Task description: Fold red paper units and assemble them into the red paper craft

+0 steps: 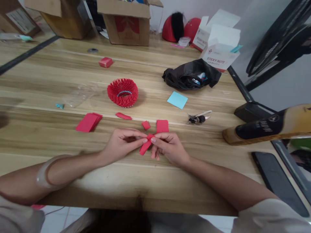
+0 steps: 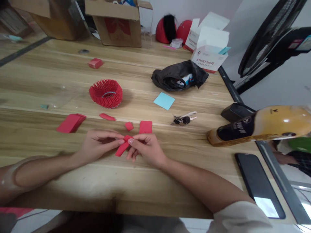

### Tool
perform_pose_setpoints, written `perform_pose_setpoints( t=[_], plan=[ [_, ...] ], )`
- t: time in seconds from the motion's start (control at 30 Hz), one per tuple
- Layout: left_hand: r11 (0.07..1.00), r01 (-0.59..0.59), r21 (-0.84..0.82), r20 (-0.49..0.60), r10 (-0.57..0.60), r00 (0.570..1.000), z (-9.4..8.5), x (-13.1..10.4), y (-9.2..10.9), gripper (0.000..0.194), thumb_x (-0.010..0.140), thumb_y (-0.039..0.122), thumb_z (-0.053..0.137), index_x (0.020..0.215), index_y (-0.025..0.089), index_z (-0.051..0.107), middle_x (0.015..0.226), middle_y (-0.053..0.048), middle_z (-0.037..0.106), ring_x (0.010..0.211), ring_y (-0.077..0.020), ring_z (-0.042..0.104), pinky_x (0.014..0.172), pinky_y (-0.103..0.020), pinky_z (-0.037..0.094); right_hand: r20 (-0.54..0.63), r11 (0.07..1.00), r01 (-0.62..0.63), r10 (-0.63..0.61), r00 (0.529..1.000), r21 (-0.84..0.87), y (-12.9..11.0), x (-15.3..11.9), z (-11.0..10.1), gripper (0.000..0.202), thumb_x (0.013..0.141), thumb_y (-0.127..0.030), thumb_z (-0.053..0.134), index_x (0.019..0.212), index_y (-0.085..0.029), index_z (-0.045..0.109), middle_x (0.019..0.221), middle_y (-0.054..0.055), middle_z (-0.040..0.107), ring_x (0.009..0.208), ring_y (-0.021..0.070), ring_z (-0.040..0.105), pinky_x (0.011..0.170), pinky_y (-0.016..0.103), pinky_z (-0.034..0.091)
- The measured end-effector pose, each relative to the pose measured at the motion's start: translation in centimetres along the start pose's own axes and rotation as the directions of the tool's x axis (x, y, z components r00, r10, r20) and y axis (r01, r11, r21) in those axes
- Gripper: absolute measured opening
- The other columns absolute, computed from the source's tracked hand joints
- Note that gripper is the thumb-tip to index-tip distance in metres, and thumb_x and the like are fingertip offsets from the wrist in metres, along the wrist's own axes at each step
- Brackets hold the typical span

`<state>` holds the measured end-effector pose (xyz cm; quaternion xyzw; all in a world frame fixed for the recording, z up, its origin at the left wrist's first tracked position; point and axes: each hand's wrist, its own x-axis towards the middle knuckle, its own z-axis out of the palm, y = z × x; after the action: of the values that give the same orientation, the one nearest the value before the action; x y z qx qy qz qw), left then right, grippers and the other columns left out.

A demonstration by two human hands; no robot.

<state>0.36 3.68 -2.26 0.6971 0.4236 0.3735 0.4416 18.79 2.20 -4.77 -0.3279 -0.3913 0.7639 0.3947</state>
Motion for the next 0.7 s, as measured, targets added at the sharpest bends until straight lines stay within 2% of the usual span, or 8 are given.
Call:
perform_pose_setpoints(
  t=[0.6, 0.7],
  plan=[
    [0.996, -0.087, 0.032, 0.006, 0.087, 0.996, -0.02, -0.01, -0.69, 0.015, 0.075, 0.014, 0.067, 0.088, 0.019, 0.074, 0.083, -0.002, 0.074, 0.071, -0.0125, 0.068, 0.061, -0.017, 0.055, -0.035, 1.000, -0.010, 0.010, 0.999, -0.002, -0.09, 0.09, 0.06, 0.020, 0.075, -0.032, 0.069, 0.072, -0.013, 0.067, 0.053, 0.000, 0.067, 0.042, 0.0082, 0.061, 0.038, 0.015, 0.047],
    [0.995, -0.097, 0.031, -0.003, 0.097, 0.995, -0.03, 0.10, -0.49, 0.014, 0.075, 0.013, 0.067, 0.086, 0.018, 0.074, 0.081, -0.002, 0.073, 0.070, -0.0121, 0.068, 0.061, -0.016, 0.054, -0.072, 1.000, 0.001, 0.000, 0.997, 0.014, -0.08, 0.14, 0.15, 0.019, 0.074, -0.033, 0.070, 0.073, -0.013, 0.068, 0.052, 0.000, 0.067, 0.042, 0.0087, 0.061, 0.036, 0.015, 0.046]
  ],
)
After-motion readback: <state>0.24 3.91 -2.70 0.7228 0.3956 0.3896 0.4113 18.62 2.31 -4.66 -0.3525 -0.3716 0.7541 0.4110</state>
